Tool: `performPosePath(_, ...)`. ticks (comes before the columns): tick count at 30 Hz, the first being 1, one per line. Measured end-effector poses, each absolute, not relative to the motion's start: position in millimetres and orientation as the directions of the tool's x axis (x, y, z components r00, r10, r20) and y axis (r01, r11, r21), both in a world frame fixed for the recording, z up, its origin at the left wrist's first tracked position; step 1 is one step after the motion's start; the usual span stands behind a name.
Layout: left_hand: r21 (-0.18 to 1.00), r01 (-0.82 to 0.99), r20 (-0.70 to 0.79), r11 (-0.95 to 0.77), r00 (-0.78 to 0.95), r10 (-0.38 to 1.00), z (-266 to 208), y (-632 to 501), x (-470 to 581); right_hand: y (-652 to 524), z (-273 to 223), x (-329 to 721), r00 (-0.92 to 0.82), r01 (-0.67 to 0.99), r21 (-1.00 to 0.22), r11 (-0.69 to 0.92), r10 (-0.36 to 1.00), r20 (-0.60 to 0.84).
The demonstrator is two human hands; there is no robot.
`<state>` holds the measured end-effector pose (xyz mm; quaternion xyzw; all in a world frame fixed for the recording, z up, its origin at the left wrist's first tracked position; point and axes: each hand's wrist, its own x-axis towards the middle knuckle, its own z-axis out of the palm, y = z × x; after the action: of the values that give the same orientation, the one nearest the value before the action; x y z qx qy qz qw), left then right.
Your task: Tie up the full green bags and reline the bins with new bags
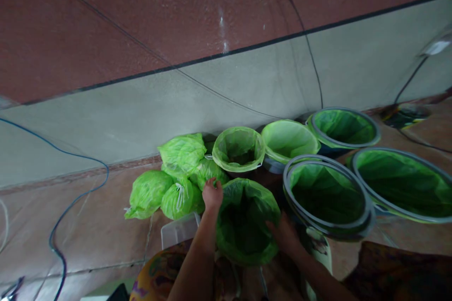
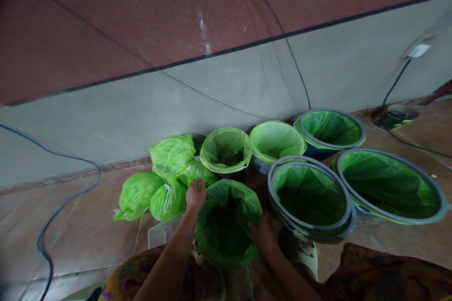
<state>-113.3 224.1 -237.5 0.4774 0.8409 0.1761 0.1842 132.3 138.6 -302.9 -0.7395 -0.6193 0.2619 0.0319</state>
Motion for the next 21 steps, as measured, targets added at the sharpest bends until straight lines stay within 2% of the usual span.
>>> performPosePath(2,0.442,0.76,-0.18,0.476,-0.444,0.878,-240,230,-107,144,-287,131,0.105,0.918,-0.334,-0.215,0.942,-0.32)
performPosePath(4,0.407,0.803,-0.222,0.435,-0.374,0.9,-241,236,-99,168,-267,129,0.053,0.941,-0.315,-0.126,0.971,-0.232)
performPosePath(7,0.34,0.861,-0.281,0.378,-0.291,0.915,-244,243,-87,222,-244,118,-0.086,0.914,-0.405,0.038,0.991,-0.102)
performPosePath(9,0.313,0.883,-0.301,0.349,-0.257,0.919,-247,244,-83,252,-241,108,-0.114,0.903,-0.427,0.045,0.984,-0.136)
performPosePath(14,0.348,0.918,-0.265,0.192,-0.1,0.959,-259,233,-97,269,-264,92,-0.304,0.884,-0.449,0.129,0.888,-0.344)
performPosePath(18,0.265,0.951,-0.251,0.161,-0.093,0.964,-263,220,-111,256,-286,100,-0.365,0.844,-0.511,0.162,0.872,-0.326)
performPosePath(21,0.206,0.961,-0.259,0.187,-0.131,0.957,-262,214,-114,254,-292,106,-0.369,0.853,-0.492,0.175,0.868,-0.332)
